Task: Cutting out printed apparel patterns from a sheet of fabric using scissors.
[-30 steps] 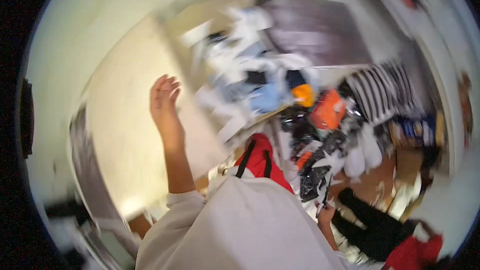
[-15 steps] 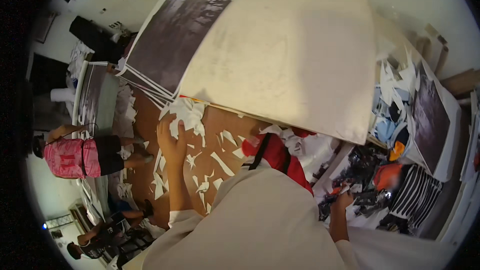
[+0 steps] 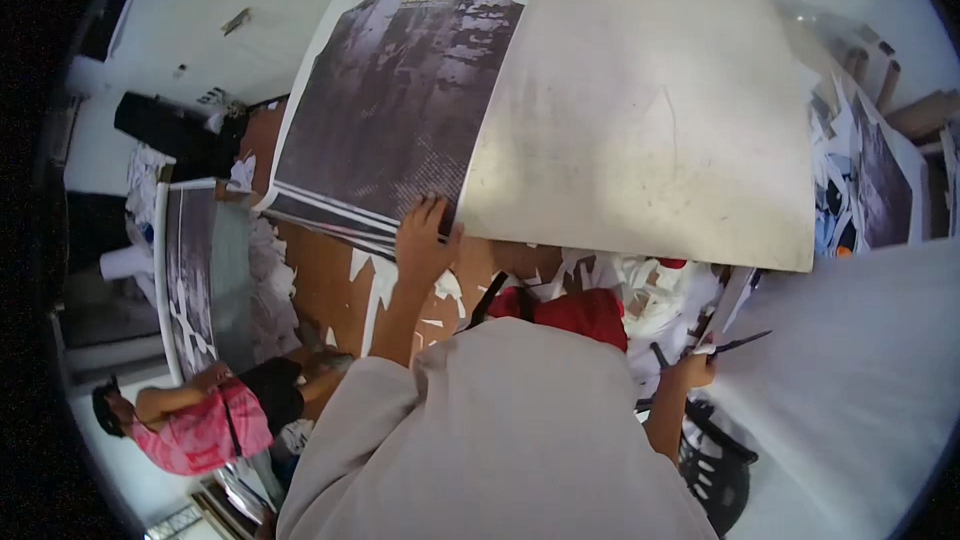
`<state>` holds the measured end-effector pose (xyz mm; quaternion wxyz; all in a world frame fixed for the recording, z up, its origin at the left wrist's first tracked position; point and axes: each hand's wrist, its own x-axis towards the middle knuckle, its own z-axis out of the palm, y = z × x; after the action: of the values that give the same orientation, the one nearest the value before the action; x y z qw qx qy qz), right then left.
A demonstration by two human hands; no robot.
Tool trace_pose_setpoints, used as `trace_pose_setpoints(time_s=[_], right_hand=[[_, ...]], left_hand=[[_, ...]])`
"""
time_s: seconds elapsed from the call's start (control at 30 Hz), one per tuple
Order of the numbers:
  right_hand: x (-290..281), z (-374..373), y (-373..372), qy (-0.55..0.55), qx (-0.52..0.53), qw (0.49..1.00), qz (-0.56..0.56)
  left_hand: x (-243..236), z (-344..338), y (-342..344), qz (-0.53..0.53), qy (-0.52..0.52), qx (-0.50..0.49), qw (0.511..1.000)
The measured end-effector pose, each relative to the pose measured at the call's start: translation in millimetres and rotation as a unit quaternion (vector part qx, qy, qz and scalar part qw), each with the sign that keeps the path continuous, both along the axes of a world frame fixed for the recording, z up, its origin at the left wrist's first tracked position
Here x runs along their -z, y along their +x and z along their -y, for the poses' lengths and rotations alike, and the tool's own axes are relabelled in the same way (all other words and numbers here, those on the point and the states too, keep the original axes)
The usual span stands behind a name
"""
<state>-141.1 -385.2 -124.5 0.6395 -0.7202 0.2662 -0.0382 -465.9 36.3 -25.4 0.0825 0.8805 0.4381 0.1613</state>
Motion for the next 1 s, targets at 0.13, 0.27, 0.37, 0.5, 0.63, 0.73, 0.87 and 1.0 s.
trace_pose_setpoints(time_s=[0.13, 0.27, 0.37, 0.5, 0.63, 0.73, 0.87, 1.0], right_hand=[[-39, -14, -31, -0.107, -0.057, 0.992, 0.034], [-40, -43, -13, -0.121, -0.083, 0.961, 0.235], [-57, -87, 12, -0.043, -0.121, 0.945, 0.301], [-38, -121, 50, 0.027, -0.257, 0.938, 0.233], [-66, -263, 86, 0.100, -0.334, 0.915, 0.205], [-89, -337, 118, 0.110, -0.390, 0.899, 0.166], [-88, -318, 139, 0.098, -0.466, 0.871, 0.122], [-105, -357, 175, 0.064, -0.492, 0.862, 0.106]], left_hand=[[-7, 15, 8, 0.020, 0.025, 0.006, 0.999], [15, 23, 33, 0.042, 0.008, 0.030, 0.999], [41, 48, 62, -0.012, 0.015, 0.053, 0.998], [45, 60, 93, -0.036, -0.079, 0.064, 0.994], [25, -25, 113, -0.036, -0.082, 0.075, 0.993], [8, -79, 122, -0.021, -0.088, 0.084, 0.992], [16, -47, 104, -0.005, -0.156, 0.104, 0.982], [-5, -89, 121, 0.015, -0.082, -0.055, 0.995]])
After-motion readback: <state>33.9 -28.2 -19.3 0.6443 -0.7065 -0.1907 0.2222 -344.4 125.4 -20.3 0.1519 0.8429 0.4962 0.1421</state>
